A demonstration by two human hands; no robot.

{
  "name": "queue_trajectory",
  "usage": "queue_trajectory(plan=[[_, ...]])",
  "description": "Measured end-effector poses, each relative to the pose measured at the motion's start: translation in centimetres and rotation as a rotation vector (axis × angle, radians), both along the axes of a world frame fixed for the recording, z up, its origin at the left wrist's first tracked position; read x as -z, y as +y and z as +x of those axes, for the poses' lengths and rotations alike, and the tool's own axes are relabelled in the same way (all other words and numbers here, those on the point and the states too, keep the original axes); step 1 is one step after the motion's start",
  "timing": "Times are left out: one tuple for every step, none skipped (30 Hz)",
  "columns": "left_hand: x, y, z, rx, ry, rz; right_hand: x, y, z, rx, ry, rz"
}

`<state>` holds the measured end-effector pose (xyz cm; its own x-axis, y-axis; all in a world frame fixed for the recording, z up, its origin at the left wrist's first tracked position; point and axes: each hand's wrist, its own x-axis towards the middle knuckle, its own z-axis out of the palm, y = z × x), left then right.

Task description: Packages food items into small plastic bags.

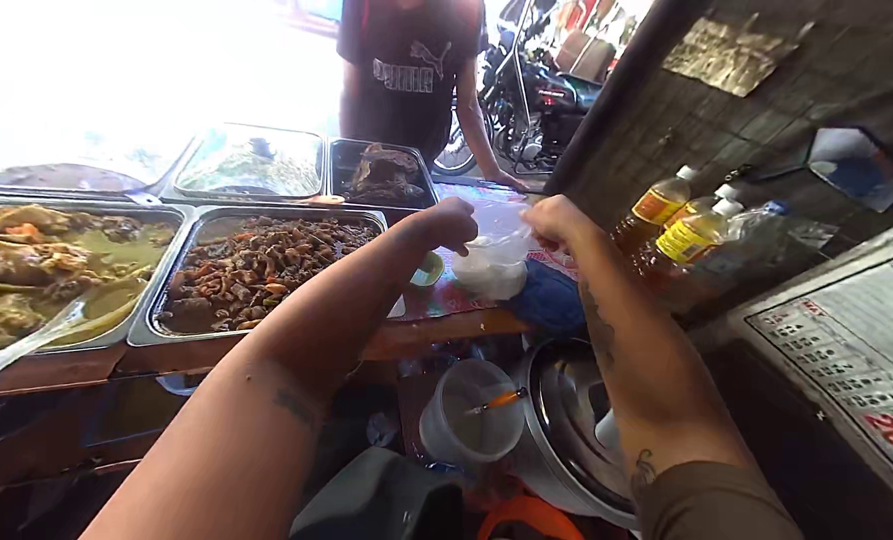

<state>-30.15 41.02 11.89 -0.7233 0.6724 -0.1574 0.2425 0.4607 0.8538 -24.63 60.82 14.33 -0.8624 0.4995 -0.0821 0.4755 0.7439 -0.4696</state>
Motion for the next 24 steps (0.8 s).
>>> queue_trajectory(plan=[[-0.3, -0.3, -0.3, -0.017, -0.015, 0.015, 0.1, 0.1, -0.2, -0.027, -0.024, 0.056], [-0.8, -0.6, -0.5, -0.022, -0.013, 0.014, 0.0, 0.2, -0.1, -0.038, 0.049, 0.059], [-1.5, -0.8, -0.9, -0.015, 0.003, 0.009, -0.3, 0.3, 0.1, -0.042, 0.190, 0.024], [-2.0, -0.9, -1.0, -0.012, 0.039, 0.010, -0.4, 0.3, 0.0, -0.035, 0.295, -0.022], [-2.1, -0.9, -0.9, -0.020, 0.072, 0.016, -0.3, 0.1, 0.0, -0.027, 0.305, -0.099], [-2.0, -0.8, -0.8, -0.034, 0.080, 0.030, 0.0, -0.1, 0.1, -0.024, 0.268, -0.182], [-2.0, -0.5, -0.8, -0.060, 0.076, 0.058, 0.3, -0.1, 0.3, -0.023, 0.265, -0.281], [-2.0, -0.2, -1.0, -0.103, 0.074, 0.122, 0.3, 0.0, 0.6, -0.027, 0.341, -0.399], [-2.0, 0.2, -1.0, -0.159, 0.083, 0.209, 0.3, 0.1, 1.1, -0.039, 0.474, -0.542], [-2.1, 0.4, -0.7, -0.196, 0.069, 0.311, 0.4, 0.3, 1.8, -0.072, 0.611, -0.692], [-2.5, 0.6, -0.1, -0.212, 0.037, 0.419, 0.5, 0.3, 2.7, -0.134, 0.719, -0.802], [-3.0, 0.6, 0.7, -0.209, 0.015, 0.512, 0.8, 0.2, 3.6, -0.224, 0.795, -0.861], [-3.5, 0.6, 1.5, -0.191, 0.016, 0.579, 1.1, 0.1, 4.6, -0.349, 0.827, -0.864], [-4.1, 0.6, 2.5, -0.156, 0.030, 0.618, 1.3, -0.1, 5.6, -0.462, 0.811, -0.807], [-4.7, 0.5, 3.5, -0.105, 0.059, 0.644, 1.2, -0.5, 6.2, -0.542, 0.773, -0.690], [-5.1, 0.4, 4.5, -0.038, 0.102, 0.659, 0.9, -1.2, 6.6, -0.593, 0.726, -0.547], [-5.4, 0.2, 5.5, 0.044, 0.153, 0.662, 0.6, -1.8, 6.8, -0.639, 0.685, -0.398], [-5.5, -0.2, 6.4, 0.135, 0.209, 0.673, 0.3, -2.2, 7.0, -0.685, 0.664, -0.297], [-5.5, -0.7, 7.1, 0.215, 0.262, 0.696, 0.0, -2.8, 7.2, -0.709, 0.696, -0.234], [-5.4, -1.5, 7.6, 0.251, 0.312, 0.740, -0.4, -3.2, 7.5, -0.741, 0.721, -0.201], [-5.1, -2.4, 8.0, 0.228, 0.347, 0.802, -1.0, -3.5, 8.1, -0.781, 0.726, -0.216], [-4.8, -3.5, 8.1, 0.182, 0.336, 0.832, -1.6, -4.0, 8.8, -0.818, 0.732, -0.251], [-4.6, -4.9, 8.3, 0.155, 0.262, 0.792, -2.1, -4.5, 9.5, -0.850, 0.738, -0.301], [-4.1, -6.2, 8.8, 0.186, 0.142, 0.708, -2.5, -5.1, 10.2, -0.890, 0.730, -0.366]])
